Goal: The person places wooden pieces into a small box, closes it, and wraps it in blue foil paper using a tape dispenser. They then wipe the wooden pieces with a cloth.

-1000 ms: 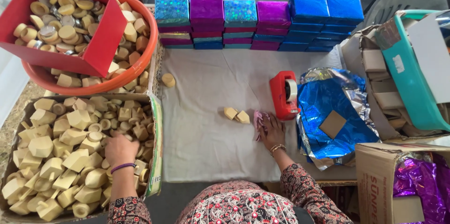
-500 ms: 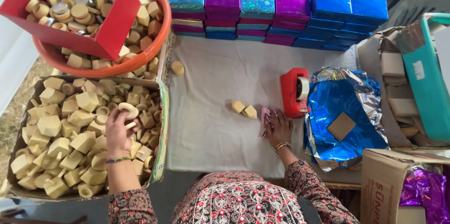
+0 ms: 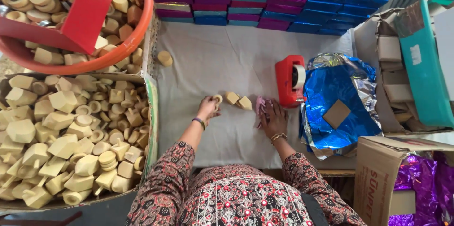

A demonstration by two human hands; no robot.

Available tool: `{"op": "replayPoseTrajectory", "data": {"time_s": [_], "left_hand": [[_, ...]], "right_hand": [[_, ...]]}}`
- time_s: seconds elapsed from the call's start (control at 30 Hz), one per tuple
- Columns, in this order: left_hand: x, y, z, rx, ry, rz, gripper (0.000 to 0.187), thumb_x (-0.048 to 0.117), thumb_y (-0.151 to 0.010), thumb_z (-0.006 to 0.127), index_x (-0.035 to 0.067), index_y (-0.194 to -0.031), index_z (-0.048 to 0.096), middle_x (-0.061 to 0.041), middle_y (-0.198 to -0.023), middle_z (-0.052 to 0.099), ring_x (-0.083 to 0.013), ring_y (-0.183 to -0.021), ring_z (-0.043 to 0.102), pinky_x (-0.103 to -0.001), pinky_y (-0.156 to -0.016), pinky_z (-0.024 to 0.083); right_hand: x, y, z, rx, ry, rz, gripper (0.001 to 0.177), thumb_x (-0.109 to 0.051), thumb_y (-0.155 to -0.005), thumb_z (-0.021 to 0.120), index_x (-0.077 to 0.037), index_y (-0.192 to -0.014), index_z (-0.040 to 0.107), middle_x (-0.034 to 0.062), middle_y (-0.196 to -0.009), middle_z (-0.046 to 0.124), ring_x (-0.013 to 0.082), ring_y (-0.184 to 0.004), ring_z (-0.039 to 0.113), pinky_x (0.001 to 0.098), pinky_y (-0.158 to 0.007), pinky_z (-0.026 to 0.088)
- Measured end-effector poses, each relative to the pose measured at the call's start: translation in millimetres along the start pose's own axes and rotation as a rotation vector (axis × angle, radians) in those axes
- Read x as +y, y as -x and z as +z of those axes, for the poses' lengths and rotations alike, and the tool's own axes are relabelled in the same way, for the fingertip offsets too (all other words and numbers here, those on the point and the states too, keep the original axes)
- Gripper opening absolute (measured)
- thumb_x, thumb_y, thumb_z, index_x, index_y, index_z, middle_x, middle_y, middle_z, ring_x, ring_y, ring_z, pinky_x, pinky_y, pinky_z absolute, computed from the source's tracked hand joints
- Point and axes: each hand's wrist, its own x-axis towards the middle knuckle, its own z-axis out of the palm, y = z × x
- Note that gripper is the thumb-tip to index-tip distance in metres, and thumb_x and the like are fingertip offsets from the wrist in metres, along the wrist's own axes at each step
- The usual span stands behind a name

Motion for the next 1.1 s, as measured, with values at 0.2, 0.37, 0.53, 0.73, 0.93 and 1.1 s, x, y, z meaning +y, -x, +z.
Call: {"op": "replayPoseTrajectory", "data": {"time_s": [0.2, 0.37, 0.53, 0.73, 0.93, 1.1], "left_hand": [[19, 26, 0, 0.193, -0.388, 0.393, 0.043, 0.020, -0.094, 0.062, 0.005, -0.132, 0.052, -0.013, -0.116, 0.060, -0.0278, -0.103, 0.061, -0.043, -0.085, 0.055], [136, 215, -14, 0.429, -0.775, 1.003, 0.030, 0.009, -0.095, 0.058, 0.002, -0.125, 0.060, -0.023, -0.130, 0.057, -0.0423, -0.124, 0.055, -0.045, -0.108, 0.042], [170, 269, -106, 0.956, -1.040, 0.859, 0.020, 0.007, -0.101, 0.058, 0.003, -0.118, 0.068, -0.018, -0.116, 0.068, -0.0362, -0.107, 0.065, -0.047, -0.095, 0.052], [139, 196, -192, 1.089, -1.246, 0.467, 0.028, 0.027, -0.095, 0.070, 0.002, -0.106, 0.070, -0.021, -0.108, 0.070, -0.0408, -0.095, 0.069, -0.050, -0.081, 0.057], [145, 192, -179, 1.076, -1.285, 0.348, 0.025, 0.023, -0.075, 0.077, 0.007, -0.093, 0.074, -0.020, -0.101, 0.072, -0.0398, -0.091, 0.070, -0.049, -0.075, 0.058], [168, 226, -139, 1.059, -1.276, 0.543, 0.021, 0.025, -0.082, 0.077, 0.007, -0.085, 0.067, -0.018, -0.081, 0.072, -0.0387, -0.078, 0.070, -0.049, -0.070, 0.057]], "right_hand": [[-1, 1, -1, 0.002, -0.009, -0.002, 0.056, -0.038, -0.092, 0.063, -0.017, -0.143, 0.056, 0.0098, -0.154, 0.049, 0.0324, -0.141, 0.044, 0.0587, -0.116, 0.029], [4, 2, 6, 0.018, -0.032, -0.035, 0.056, -0.038, -0.092, 0.062, -0.017, -0.144, 0.056, 0.0096, -0.154, 0.049, 0.0320, -0.142, 0.044, 0.0577, -0.115, 0.029], [11, 3, 13, 0.020, 0.015, -0.048, 0.056, -0.039, -0.092, 0.062, -0.016, -0.143, 0.055, 0.0104, -0.155, 0.048, 0.0326, -0.142, 0.043, 0.0576, -0.115, 0.029], [8, 2, 10, 0.031, 0.012, -0.057, 0.056, -0.040, -0.093, 0.061, -0.016, -0.144, 0.055, 0.0104, -0.155, 0.048, 0.0321, -0.143, 0.043, 0.0576, -0.116, 0.029], [8, 3, 11, 0.026, 0.012, -0.036, 0.056, -0.040, -0.093, 0.061, -0.017, -0.144, 0.055, 0.0099, -0.155, 0.048, 0.0319, -0.143, 0.043, 0.0580, -0.115, 0.029], [10, 1, 12, -0.001, 0.007, -0.008, 0.057, -0.040, -0.092, 0.062, -0.016, -0.143, 0.056, 0.0081, -0.156, 0.047, 0.0320, -0.143, 0.042, 0.0588, -0.115, 0.028]]}}
